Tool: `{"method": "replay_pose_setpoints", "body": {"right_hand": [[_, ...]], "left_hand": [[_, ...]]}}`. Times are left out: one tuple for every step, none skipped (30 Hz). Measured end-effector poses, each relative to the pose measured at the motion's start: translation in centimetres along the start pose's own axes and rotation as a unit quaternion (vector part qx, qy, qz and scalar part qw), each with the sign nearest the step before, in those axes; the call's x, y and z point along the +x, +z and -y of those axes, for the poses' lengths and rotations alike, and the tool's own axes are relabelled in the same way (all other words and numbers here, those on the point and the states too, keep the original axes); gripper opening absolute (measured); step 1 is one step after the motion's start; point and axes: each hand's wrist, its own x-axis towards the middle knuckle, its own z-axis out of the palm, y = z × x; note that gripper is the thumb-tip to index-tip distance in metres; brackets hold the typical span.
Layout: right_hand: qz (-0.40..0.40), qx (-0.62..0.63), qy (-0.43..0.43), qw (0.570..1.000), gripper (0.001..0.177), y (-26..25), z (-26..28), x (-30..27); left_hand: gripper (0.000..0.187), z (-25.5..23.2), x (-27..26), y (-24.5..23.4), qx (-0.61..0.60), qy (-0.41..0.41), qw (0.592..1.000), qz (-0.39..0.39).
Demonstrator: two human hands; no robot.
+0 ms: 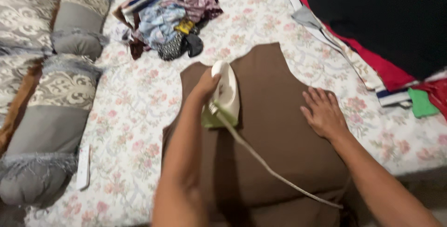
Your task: The person irons a brown sleeveless top on a bed using a white electric iron. They smooth the fabric, adjust the garment's position, and flip it over to iron both sides.
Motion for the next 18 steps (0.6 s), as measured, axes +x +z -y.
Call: {"method": "replay_pose_setpoints", "body": {"right_hand": [[0.001, 0.003, 0.001, 1.0, 0.061, 0.1, 0.0, 0.1], [0.004, 0.005, -0.001, 1.0, 0.061, 0.1, -0.2, 0.1], [0.001, 0.005, -0.006, 1.0, 0.061, 0.1, -0.3, -0.2], [-0.006, 0.007, -0.013, 1.0, 0.061, 0.2, -0.3, 0.0], [-0.013, 0.008, -0.02, 1.0, 0.061, 0.2, -0.3, -0.1], [-0.013, 0.009, -0.02, 1.0, 0.061, 0.2, -0.3, -0.2], [-0.014, 0.011, -0.021, 1.0, 0.06, 0.2, -0.3, -0.4], [-0.018, 0.012, -0.02, 1.0, 0.06, 0.1, -0.3, -0.3], [-0.017, 0.018, -0.02, 1.0, 0.06, 0.1, -0.2, -0.3], [-0.018, 0.023, -0.016, 0.999, 0.06, 0.0, -0.1, -0.4], [-0.019, 0.028, -0.012, 0.999, 0.06, 0.0, -0.1, -0.3], [-0.018, 0.024, -0.012, 0.999, 0.06, -0.1, -0.1, -0.4], [-0.016, 0.02, -0.012, 1.0, 0.06, -0.1, 0.0, -0.3], [-0.014, 0.016, -0.01, 1.0, 0.06, -0.1, 0.0, -0.2], [-0.011, 0.017, -0.008, 1.0, 0.06, -0.2, 0.0, -0.2], [-0.006, 0.018, -0.006, 1.0, 0.06, -0.3, 0.0, -0.2], [-0.002, 0.02, -0.005, 1.0, 0.06, -0.5, 0.1, -0.1], [-0.006, 0.022, -0.004, 1.0, 0.06, -0.6, 0.2, -0.1]], "left_hand": [[0.042, -0.9, -3.3, -0.5, -0.01, 0.01, 1.0, 0.014], [0.043, -2.1, -7.5, -1.0, -0.023, 0.018, 0.999, 0.026], [0.048, -3.7, -11.8, -1.3, -0.034, -0.014, 0.998, 0.041], [0.053, -5.6, -15.9, -2.0, -0.044, -0.043, 0.997, 0.054], [0.058, -7.6, -19.8, -2.6, -0.047, -0.075, 0.994, 0.06], [0.063, -9.6, -23.1, -3.1, -0.048, -0.106, 0.991, 0.065], [0.065, -11.5, -26.2, -3.4, -0.066, -0.145, 0.985, 0.071], [0.068, -13.2, -28.6, -3.7, -0.082, -0.182, 0.977, 0.077], [0.068, -14.8, -30.7, -3.9, -0.099, -0.207, 0.97, 0.079], [0.069, -16.2, -32.2, -3.9, -0.114, -0.23, 0.963, 0.084], [0.07, -17.2, -32.7, -4.0, -0.13, -0.252, 0.955, 0.088], [0.069, -17.9, -32.5, -4.1, -0.121, -0.254, 0.956, 0.086], [0.068, -18.3, -32.0, -4.0, -0.113, -0.257, 0.956, 0.085], [0.067, -18.4, -31.1, -3.8, -0.105, -0.258, 0.956, 0.086], [0.065, -18.2, -29.5, -3.4, -0.102, -0.228, 0.965, 0.078], [0.063, -17.8, -27.4, -3.0, -0.099, -0.198, 0.973, 0.07], [0.062, -17.2, -25.1, -2.5, -0.097, -0.168, 0.979, 0.061], [0.06, -16.6, -22.6, -2.0, -0.091, -0.15, 0.983, 0.056]]}}
